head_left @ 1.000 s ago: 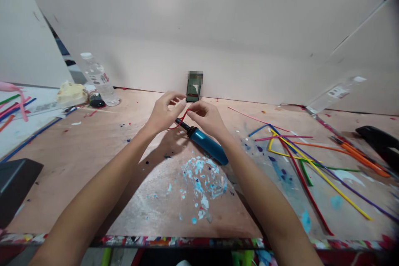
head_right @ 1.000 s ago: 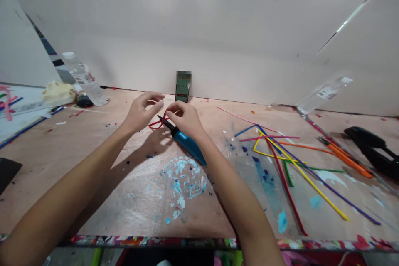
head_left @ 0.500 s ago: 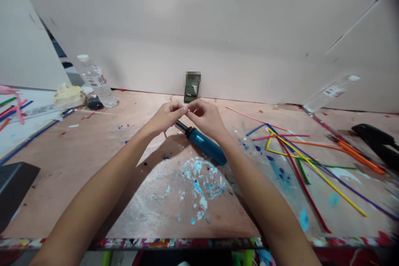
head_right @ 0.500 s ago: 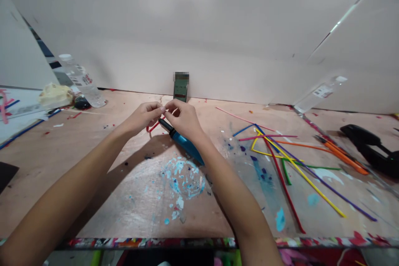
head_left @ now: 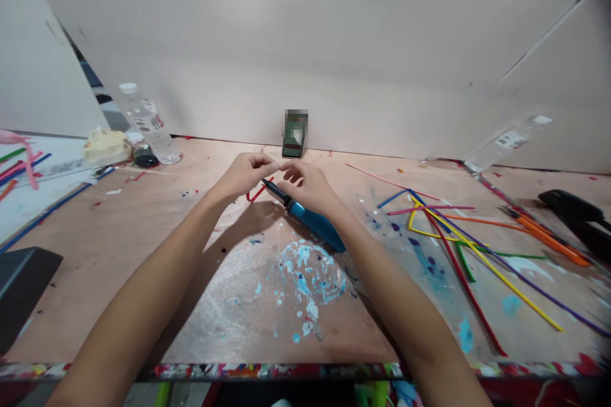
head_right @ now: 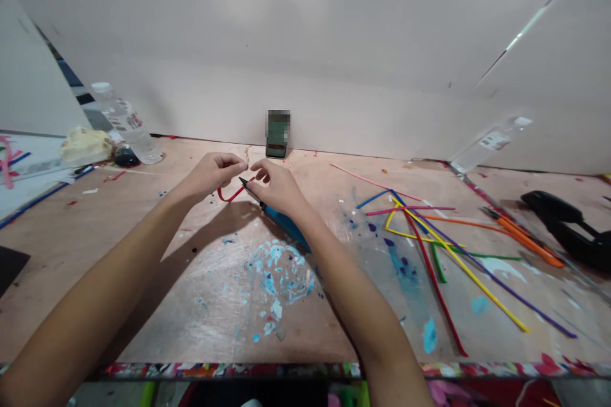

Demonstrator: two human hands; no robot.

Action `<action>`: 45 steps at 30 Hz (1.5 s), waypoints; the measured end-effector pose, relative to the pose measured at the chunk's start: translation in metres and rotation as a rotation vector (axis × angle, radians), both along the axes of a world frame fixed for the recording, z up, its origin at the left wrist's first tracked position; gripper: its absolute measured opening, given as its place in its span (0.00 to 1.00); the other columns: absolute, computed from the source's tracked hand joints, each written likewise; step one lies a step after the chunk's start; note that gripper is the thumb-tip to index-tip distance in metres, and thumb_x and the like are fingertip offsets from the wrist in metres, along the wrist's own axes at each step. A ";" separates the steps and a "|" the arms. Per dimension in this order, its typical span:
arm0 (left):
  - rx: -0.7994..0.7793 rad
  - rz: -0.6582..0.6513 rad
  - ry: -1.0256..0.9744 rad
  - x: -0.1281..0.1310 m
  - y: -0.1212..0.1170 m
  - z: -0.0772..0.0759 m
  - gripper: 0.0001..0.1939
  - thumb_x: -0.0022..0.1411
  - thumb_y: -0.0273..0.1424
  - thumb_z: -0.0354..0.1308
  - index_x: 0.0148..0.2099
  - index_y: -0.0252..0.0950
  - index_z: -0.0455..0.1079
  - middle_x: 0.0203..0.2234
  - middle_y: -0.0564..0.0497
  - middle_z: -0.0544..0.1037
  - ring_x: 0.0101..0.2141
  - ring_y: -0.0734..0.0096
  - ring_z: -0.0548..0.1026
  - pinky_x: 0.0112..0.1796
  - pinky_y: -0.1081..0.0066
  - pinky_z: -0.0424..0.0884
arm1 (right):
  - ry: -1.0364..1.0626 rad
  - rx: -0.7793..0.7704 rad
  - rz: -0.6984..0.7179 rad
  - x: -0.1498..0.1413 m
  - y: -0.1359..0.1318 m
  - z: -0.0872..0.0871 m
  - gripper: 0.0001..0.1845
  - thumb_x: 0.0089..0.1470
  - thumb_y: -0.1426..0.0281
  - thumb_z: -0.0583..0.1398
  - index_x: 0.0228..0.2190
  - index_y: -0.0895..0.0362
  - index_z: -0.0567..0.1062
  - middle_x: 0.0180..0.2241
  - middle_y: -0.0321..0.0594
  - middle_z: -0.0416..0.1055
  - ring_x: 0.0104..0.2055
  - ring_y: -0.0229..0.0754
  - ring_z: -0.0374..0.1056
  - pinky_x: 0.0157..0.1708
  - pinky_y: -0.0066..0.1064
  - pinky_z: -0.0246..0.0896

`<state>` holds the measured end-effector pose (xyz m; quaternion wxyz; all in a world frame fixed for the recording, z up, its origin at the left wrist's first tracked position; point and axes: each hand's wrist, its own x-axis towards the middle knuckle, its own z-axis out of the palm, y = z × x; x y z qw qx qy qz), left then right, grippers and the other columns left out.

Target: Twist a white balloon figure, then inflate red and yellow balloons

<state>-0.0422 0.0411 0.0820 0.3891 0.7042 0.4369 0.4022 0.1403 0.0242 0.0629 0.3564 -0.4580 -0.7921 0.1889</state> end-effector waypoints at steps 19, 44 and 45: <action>0.099 0.101 0.178 -0.015 0.011 -0.005 0.14 0.54 0.40 0.62 0.34 0.34 0.79 0.28 0.49 0.79 0.27 0.73 0.69 0.29 0.74 0.61 | -0.615 -0.178 0.016 0.025 0.010 -0.009 0.10 0.57 0.70 0.54 0.40 0.56 0.72 0.37 0.43 0.76 0.36 0.43 0.70 0.30 0.28 0.55; 0.130 -0.080 0.171 -0.020 0.002 0.010 0.13 0.54 0.39 0.63 0.35 0.34 0.79 0.26 0.50 0.77 0.24 0.76 0.67 0.26 0.75 0.61 | -0.294 -0.195 0.182 0.040 -0.016 0.043 0.19 0.62 0.55 0.52 0.29 0.56 0.72 0.24 0.35 0.72 0.24 0.36 0.65 0.24 0.27 0.52; 0.139 -0.090 0.187 -0.021 0.002 0.010 0.13 0.54 0.39 0.63 0.35 0.34 0.79 0.26 0.50 0.77 0.25 0.75 0.68 0.26 0.75 0.61 | -0.295 -0.206 0.185 0.040 -0.016 0.043 0.19 0.62 0.55 0.52 0.29 0.56 0.71 0.23 0.35 0.72 0.24 0.36 0.65 0.24 0.27 0.52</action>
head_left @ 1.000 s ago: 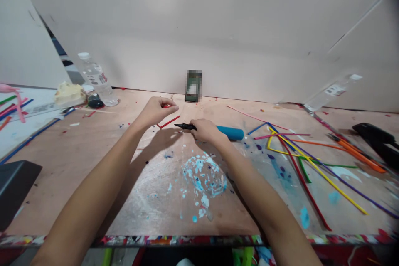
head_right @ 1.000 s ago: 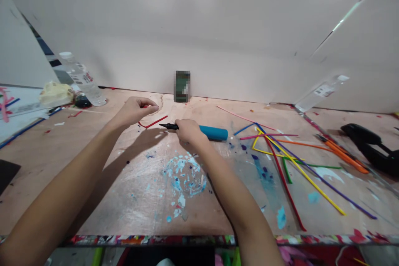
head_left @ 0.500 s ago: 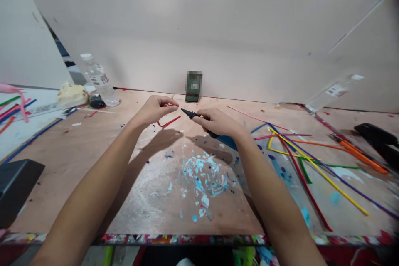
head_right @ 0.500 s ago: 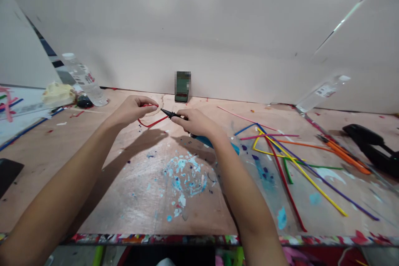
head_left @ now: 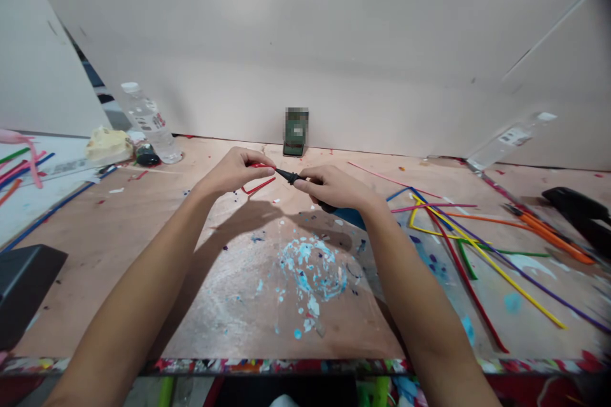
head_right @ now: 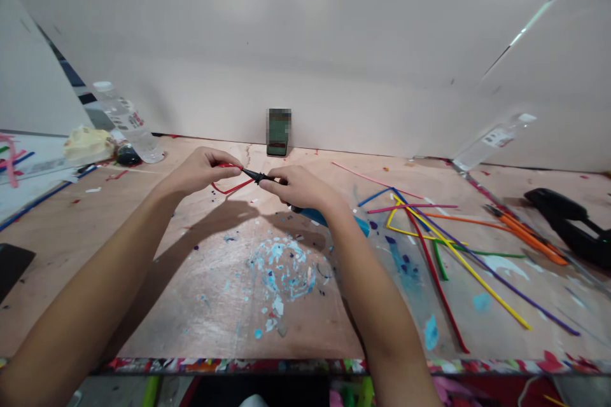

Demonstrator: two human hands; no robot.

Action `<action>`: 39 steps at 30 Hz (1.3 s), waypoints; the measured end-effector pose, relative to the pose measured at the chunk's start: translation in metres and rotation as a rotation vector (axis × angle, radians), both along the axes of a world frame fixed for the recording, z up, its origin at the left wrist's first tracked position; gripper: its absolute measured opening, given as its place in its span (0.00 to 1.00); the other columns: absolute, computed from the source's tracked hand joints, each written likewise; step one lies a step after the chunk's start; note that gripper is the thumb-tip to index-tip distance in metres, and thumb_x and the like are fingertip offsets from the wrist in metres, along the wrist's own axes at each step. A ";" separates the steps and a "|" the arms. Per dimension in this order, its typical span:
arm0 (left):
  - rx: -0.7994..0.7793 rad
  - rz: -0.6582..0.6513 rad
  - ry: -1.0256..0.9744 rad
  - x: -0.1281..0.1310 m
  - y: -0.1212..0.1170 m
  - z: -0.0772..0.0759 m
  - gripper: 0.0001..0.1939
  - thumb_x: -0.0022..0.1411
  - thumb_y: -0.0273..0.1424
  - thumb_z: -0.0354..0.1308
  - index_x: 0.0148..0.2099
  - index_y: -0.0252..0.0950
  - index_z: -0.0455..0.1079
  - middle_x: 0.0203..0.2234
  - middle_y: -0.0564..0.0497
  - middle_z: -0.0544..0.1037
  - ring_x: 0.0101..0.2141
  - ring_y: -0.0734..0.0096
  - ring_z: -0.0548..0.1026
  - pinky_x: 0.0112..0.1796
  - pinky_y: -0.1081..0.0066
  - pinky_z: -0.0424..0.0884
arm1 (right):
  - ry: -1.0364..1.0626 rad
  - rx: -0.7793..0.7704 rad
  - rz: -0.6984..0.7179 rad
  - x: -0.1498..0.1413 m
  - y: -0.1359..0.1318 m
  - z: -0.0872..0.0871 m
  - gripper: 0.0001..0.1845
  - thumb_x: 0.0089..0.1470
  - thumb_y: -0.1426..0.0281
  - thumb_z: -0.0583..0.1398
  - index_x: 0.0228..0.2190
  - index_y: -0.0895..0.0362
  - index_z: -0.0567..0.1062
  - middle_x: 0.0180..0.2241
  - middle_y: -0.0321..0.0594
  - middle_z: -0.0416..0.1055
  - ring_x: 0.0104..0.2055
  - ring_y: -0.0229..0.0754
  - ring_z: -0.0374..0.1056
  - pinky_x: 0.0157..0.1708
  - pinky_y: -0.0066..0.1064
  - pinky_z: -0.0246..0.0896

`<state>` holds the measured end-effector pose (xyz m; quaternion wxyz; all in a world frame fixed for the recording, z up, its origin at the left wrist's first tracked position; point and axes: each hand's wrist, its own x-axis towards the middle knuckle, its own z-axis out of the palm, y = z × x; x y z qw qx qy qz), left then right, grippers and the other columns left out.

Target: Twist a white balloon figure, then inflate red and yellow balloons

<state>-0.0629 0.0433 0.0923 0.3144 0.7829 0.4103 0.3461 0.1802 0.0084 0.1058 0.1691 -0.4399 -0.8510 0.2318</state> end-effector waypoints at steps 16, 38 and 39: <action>0.000 -0.068 0.003 0.002 -0.017 0.021 0.10 0.53 0.35 0.62 0.32 0.33 0.75 0.20 0.54 0.69 0.22 0.78 0.62 0.24 0.75 0.56 | 0.081 -0.122 0.076 -0.004 -0.012 0.011 0.19 0.62 0.55 0.52 0.28 0.55 0.68 0.22 0.33 0.70 0.21 0.34 0.65 0.22 0.26 0.56; -0.092 -0.264 -0.811 0.042 -0.067 0.049 0.09 0.57 0.35 0.62 0.36 0.38 0.65 0.29 0.54 0.76 0.34 0.70 0.76 0.40 0.67 0.72 | 0.774 0.527 -0.078 -0.035 -0.041 0.025 0.12 0.58 0.59 0.60 0.34 0.55 0.74 0.31 0.36 0.73 0.30 0.36 0.70 0.31 0.29 0.68; -0.093 -0.290 -0.805 0.043 -0.068 0.049 0.09 0.58 0.35 0.62 0.37 0.38 0.65 0.29 0.54 0.76 0.35 0.70 0.76 0.40 0.66 0.72 | 0.791 0.623 -0.100 -0.033 -0.044 0.027 0.09 0.58 0.61 0.61 0.35 0.54 0.75 0.32 0.36 0.74 0.31 0.36 0.71 0.32 0.30 0.69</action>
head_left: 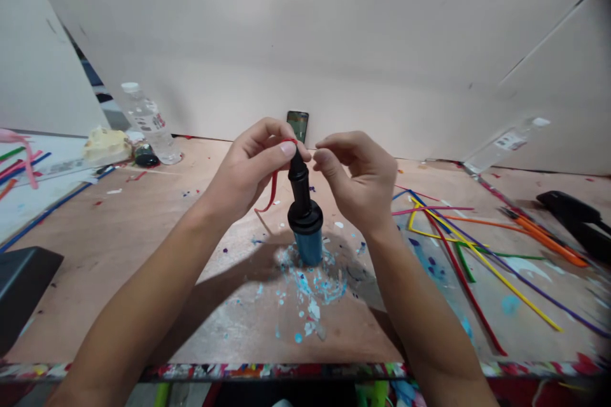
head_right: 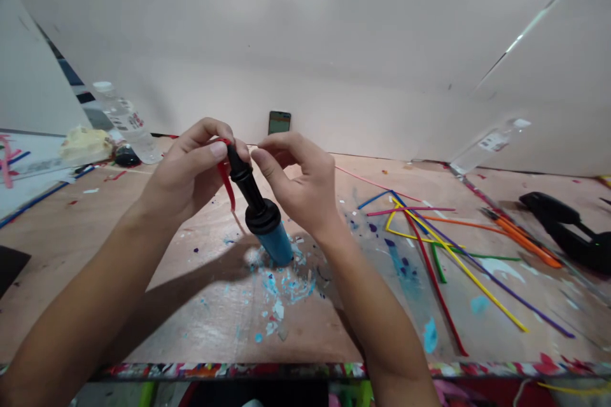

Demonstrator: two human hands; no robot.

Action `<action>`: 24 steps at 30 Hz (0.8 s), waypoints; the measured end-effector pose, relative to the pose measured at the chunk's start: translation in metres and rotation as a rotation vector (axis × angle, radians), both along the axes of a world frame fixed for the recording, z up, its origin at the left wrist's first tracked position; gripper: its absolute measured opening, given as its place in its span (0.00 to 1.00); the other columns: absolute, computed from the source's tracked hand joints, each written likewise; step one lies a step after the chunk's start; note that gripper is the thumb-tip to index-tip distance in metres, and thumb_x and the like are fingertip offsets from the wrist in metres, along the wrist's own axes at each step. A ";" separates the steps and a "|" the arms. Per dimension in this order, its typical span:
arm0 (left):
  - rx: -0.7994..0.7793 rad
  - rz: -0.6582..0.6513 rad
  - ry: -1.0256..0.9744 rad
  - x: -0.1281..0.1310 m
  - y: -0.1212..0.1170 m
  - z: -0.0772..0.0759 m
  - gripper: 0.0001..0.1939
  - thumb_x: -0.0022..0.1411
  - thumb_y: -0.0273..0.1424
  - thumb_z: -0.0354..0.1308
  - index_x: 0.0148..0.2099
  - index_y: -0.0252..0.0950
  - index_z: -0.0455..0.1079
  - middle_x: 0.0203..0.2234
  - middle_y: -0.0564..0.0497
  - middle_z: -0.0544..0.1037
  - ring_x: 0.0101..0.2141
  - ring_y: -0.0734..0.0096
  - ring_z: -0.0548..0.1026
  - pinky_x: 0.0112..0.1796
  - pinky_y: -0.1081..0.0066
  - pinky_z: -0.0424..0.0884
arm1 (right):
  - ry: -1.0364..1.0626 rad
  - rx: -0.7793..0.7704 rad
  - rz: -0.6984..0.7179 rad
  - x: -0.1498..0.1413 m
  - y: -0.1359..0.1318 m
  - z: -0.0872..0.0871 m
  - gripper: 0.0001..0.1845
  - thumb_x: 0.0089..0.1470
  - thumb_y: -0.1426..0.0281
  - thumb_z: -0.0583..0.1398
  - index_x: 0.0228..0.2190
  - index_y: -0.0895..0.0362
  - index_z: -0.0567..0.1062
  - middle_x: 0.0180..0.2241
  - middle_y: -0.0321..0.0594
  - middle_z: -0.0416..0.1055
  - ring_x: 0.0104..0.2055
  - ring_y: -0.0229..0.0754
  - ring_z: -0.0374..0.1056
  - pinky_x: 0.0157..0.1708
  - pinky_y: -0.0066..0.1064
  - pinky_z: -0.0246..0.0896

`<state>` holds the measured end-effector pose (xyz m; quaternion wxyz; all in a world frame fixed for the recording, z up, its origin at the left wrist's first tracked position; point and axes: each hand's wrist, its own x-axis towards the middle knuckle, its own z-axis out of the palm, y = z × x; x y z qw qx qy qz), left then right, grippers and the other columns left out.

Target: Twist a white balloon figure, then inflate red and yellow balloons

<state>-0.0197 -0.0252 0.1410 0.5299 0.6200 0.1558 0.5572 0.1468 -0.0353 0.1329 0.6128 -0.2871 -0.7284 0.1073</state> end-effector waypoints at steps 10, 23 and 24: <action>-0.009 -0.120 0.003 0.007 -0.013 0.002 0.09 0.58 0.36 0.63 0.37 0.39 0.67 0.29 0.54 0.73 0.33 0.71 0.73 0.39 0.68 0.71 | -0.219 0.358 -0.157 0.007 -0.023 0.017 0.07 0.58 0.74 0.60 0.38 0.53 0.76 0.33 0.39 0.75 0.33 0.40 0.71 0.33 0.33 0.69; -0.095 -0.260 -0.037 0.029 -0.022 0.007 0.09 0.57 0.35 0.64 0.36 0.38 0.69 0.27 0.55 0.72 0.30 0.75 0.70 0.36 0.71 0.67 | -0.702 0.550 -0.416 0.033 -0.048 0.057 0.07 0.60 0.73 0.57 0.30 0.54 0.73 0.24 0.33 0.73 0.26 0.35 0.69 0.27 0.28 0.61; -0.098 -0.264 -0.029 0.030 -0.023 0.008 0.09 0.57 0.35 0.64 0.36 0.38 0.69 0.27 0.55 0.72 0.30 0.75 0.70 0.36 0.71 0.67 | -0.723 0.583 -0.433 0.035 -0.049 0.058 0.07 0.59 0.73 0.57 0.29 0.54 0.72 0.23 0.33 0.73 0.25 0.35 0.69 0.26 0.28 0.61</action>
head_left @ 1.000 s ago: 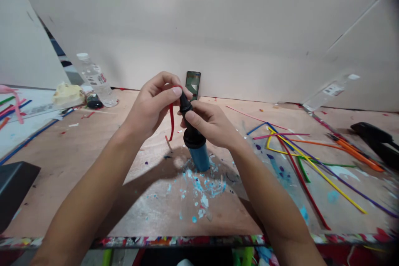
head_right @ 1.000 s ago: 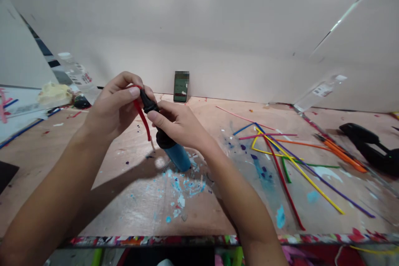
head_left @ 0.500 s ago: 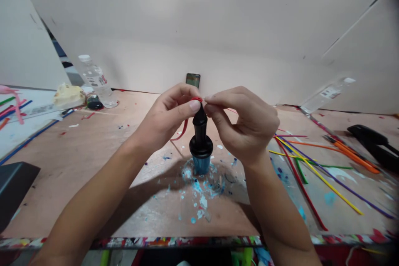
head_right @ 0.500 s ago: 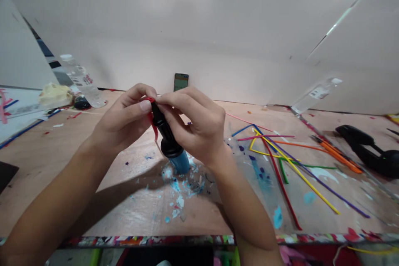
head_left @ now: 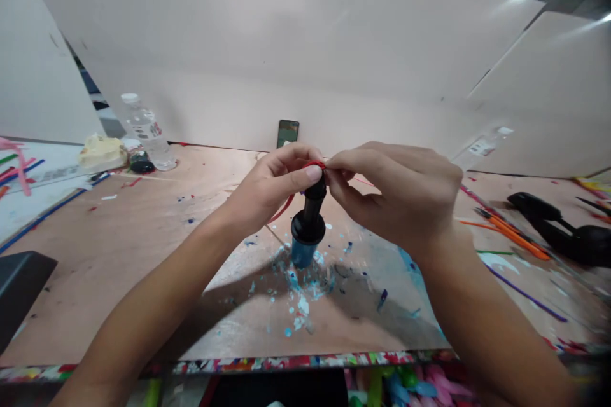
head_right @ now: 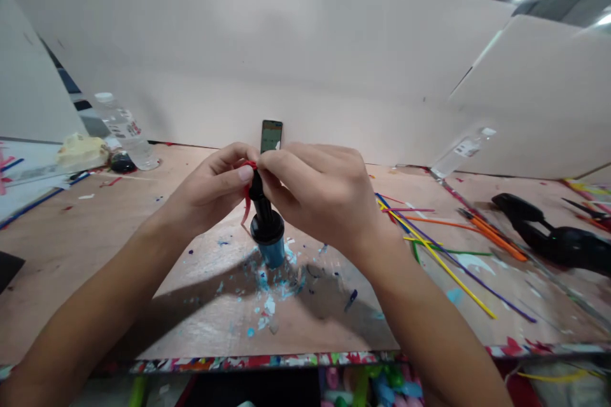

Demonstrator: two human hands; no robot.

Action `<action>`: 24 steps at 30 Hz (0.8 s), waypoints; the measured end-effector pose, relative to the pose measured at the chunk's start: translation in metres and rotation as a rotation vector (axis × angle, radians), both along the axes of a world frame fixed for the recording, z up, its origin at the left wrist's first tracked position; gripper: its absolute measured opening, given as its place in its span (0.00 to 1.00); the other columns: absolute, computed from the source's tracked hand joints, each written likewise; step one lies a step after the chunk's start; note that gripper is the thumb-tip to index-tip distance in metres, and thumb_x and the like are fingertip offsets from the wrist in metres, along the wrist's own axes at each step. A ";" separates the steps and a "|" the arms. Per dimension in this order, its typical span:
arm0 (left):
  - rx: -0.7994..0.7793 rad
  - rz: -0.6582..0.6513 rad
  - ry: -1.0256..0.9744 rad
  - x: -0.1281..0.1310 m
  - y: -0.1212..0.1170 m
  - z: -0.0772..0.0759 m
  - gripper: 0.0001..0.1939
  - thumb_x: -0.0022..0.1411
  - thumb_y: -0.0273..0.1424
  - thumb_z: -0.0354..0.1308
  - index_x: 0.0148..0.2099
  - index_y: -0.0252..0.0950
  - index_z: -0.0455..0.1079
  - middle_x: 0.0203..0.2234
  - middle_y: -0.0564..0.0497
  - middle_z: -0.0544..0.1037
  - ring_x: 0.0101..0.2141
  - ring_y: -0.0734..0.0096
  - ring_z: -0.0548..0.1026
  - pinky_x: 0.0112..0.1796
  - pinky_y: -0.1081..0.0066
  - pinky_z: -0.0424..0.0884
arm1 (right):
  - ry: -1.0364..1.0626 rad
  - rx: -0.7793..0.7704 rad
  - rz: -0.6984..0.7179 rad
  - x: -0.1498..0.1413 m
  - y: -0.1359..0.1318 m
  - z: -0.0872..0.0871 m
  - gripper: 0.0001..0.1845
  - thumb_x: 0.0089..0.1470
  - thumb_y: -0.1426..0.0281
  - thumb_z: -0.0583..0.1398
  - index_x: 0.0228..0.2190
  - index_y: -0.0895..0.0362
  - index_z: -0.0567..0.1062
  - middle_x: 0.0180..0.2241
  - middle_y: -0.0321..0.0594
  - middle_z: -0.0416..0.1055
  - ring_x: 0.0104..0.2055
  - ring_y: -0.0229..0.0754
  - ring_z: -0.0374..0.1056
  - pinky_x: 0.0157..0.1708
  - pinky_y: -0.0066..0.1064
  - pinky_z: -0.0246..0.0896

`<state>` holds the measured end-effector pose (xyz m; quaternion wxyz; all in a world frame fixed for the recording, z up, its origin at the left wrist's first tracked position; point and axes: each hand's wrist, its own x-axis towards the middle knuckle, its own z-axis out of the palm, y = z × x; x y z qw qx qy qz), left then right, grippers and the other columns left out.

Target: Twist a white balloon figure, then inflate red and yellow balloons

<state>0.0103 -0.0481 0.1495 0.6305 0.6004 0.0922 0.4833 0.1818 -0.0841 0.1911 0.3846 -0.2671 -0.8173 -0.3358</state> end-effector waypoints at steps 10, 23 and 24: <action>-0.012 0.024 0.091 0.002 0.000 0.004 0.09 0.57 0.36 0.64 0.37 0.38 0.70 0.28 0.54 0.73 0.31 0.74 0.71 0.36 0.70 0.68 | -0.110 0.124 -0.019 0.006 0.001 0.004 0.10 0.58 0.75 0.57 0.25 0.55 0.69 0.23 0.34 0.71 0.24 0.34 0.66 0.26 0.28 0.57; 1.073 0.974 0.380 -0.006 0.001 -0.002 0.05 0.60 0.29 0.59 0.39 0.40 0.74 0.33 0.51 0.81 0.34 0.67 0.75 0.39 0.64 0.66 | -0.061 0.025 -0.006 0.013 0.007 0.001 0.06 0.54 0.76 0.57 0.27 0.56 0.72 0.25 0.35 0.73 0.25 0.34 0.66 0.25 0.27 0.55; 1.083 0.982 0.386 -0.006 0.002 -0.001 0.05 0.60 0.29 0.59 0.39 0.40 0.74 0.33 0.51 0.81 0.34 0.67 0.75 0.39 0.64 0.66 | -0.057 0.024 0.002 0.014 0.007 0.000 0.06 0.54 0.76 0.57 0.28 0.56 0.72 0.26 0.35 0.73 0.25 0.34 0.66 0.26 0.27 0.55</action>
